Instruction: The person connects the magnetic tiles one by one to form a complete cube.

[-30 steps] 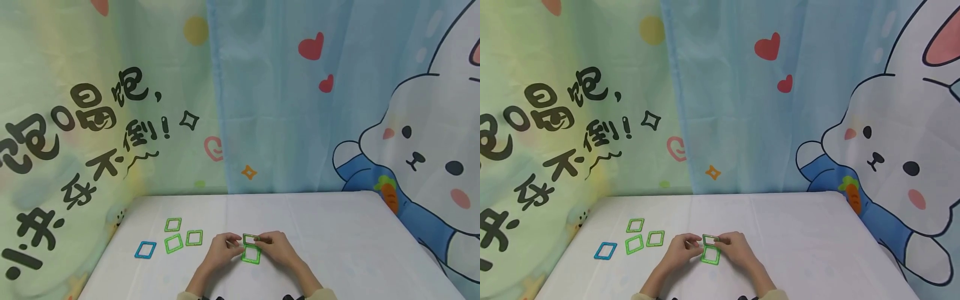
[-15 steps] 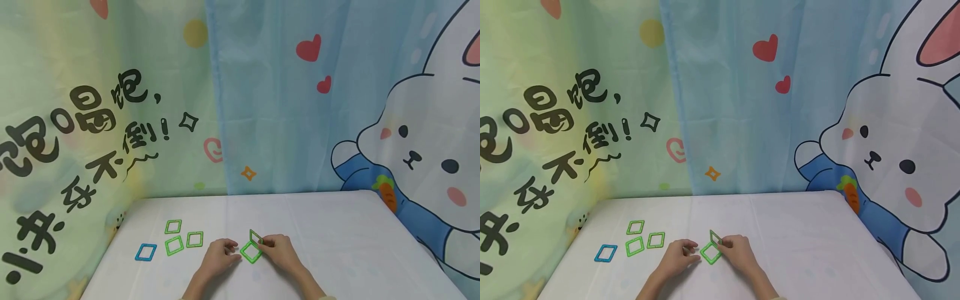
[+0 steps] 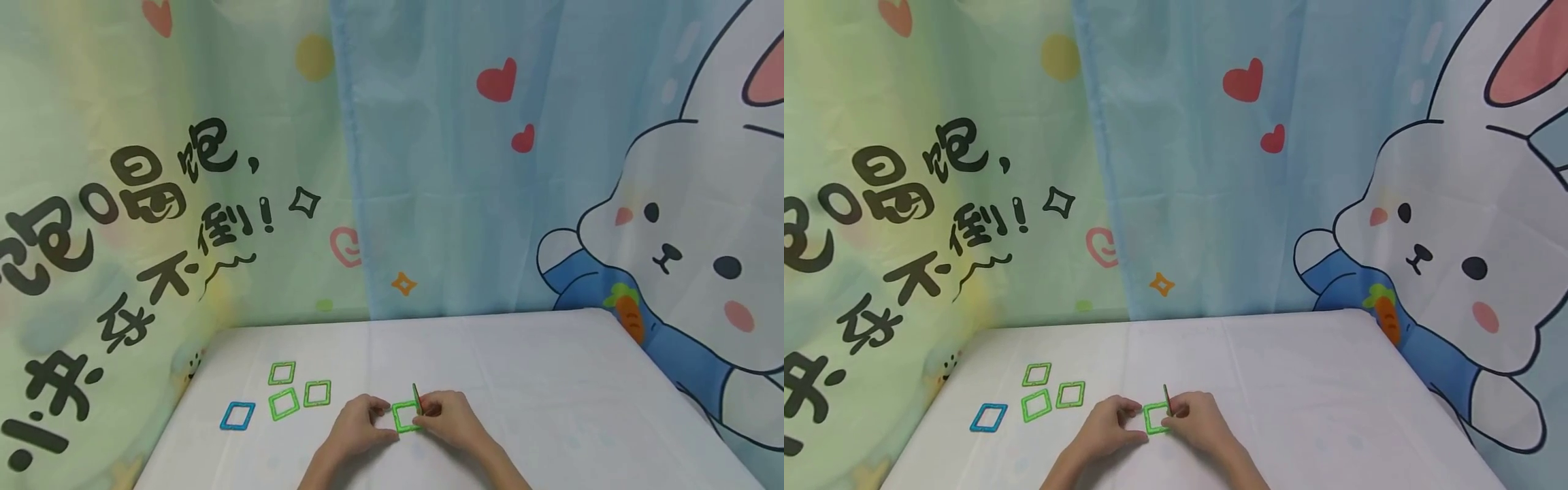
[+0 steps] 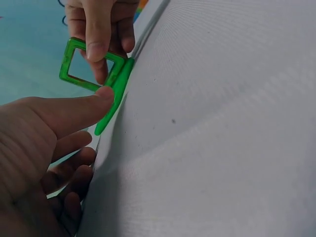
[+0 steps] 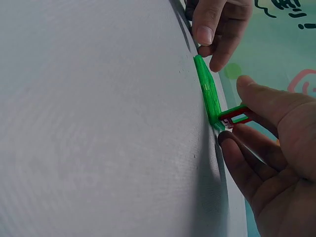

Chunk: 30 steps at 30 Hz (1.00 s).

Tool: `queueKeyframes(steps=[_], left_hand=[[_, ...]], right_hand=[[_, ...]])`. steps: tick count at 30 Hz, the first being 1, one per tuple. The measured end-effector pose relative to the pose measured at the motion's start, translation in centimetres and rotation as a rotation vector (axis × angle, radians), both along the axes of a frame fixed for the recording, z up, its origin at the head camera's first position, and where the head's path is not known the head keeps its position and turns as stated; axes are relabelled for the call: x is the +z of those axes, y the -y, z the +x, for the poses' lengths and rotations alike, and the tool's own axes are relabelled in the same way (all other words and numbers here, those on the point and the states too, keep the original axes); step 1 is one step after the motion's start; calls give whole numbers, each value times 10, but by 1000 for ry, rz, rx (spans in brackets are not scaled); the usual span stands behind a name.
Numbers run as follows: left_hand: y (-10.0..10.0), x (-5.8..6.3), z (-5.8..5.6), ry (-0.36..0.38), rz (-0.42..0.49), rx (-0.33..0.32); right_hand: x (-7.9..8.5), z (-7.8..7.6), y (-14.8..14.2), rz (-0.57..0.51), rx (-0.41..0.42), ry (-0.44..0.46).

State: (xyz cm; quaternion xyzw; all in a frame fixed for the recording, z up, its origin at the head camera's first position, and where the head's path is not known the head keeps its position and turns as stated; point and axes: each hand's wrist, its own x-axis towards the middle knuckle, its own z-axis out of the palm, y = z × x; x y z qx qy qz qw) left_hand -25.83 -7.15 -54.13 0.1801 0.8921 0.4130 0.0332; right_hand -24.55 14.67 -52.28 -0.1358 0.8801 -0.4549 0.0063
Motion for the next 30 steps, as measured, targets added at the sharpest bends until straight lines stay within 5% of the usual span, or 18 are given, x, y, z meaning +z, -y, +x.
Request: queueKeyframes(steps=[12, 30], left_hand=[[0, -5, -1, 22, -39, -24], [-8, -1, -4, 7, -118, 26]], right_hand=[[-2, 2, 0, 5, 51, 11], [8, -13, -6, 69, 224, 38]])
